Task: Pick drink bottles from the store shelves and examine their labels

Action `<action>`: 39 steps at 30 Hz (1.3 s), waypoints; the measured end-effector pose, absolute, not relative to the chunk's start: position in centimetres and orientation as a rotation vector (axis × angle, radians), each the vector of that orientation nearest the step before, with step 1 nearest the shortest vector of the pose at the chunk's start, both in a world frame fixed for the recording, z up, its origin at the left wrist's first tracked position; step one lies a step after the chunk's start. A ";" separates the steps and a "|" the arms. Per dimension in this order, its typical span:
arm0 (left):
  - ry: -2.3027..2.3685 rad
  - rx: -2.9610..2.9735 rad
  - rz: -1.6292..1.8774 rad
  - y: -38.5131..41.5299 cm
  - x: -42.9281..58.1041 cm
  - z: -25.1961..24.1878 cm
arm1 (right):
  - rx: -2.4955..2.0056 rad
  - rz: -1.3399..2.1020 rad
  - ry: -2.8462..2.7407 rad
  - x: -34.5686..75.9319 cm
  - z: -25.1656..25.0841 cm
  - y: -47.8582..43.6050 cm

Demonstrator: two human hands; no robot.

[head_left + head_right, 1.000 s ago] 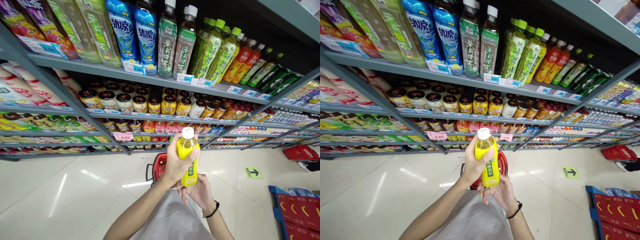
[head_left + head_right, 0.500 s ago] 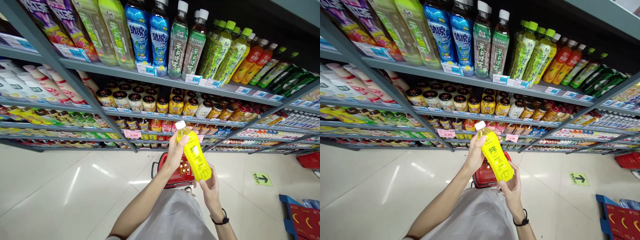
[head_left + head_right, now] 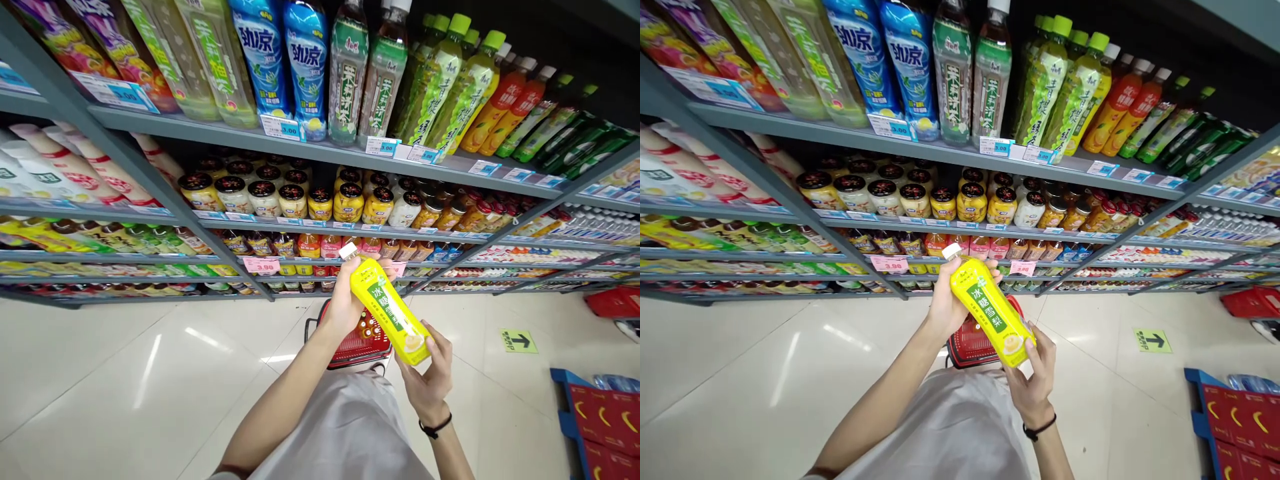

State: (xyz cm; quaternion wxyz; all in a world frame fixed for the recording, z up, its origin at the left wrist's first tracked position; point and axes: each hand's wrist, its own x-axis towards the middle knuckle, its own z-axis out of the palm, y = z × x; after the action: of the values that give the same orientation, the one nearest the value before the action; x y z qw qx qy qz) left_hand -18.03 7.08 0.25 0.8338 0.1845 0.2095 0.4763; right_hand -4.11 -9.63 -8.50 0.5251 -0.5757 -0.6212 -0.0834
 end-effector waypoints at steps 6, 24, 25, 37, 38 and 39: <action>0.440 0.429 1.016 6.8 -18.5 0.1 | -1.365 -0.134 -1.420 -4.6 -8.8 -9.8; 0.141 0.553 0.959 6.2 -18.9 -0.2 | -1.023 1.270 -0.585 -7.4 -9.1 -9.9; 0.127 0.556 0.946 6.2 -18.5 -0.2 | -1.005 1.331 -0.564 -7.3 -9.0 -10.0; 0.414 0.645 1.100 5.8 -14.2 -2.0 | -1.081 1.418 -0.614 -2.9 -7.8 -9.9; 0.433 0.653 1.117 5.7 -13.8 -2.0 | -1.121 1.321 -0.652 -2.4 -7.7 -9.8; 0.458 0.669 1.136 5.7 -13.3 -2.0 | -1.166 1.220 -0.696 -1.8 -7.6 -9.7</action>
State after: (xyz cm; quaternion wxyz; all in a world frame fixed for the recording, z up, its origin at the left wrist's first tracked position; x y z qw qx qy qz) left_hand -13.33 5.67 -2.05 0.7663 0.3078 0.2107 0.5231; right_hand -1.82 -9.65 -7.57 0.6116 -0.5053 -0.3017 0.5288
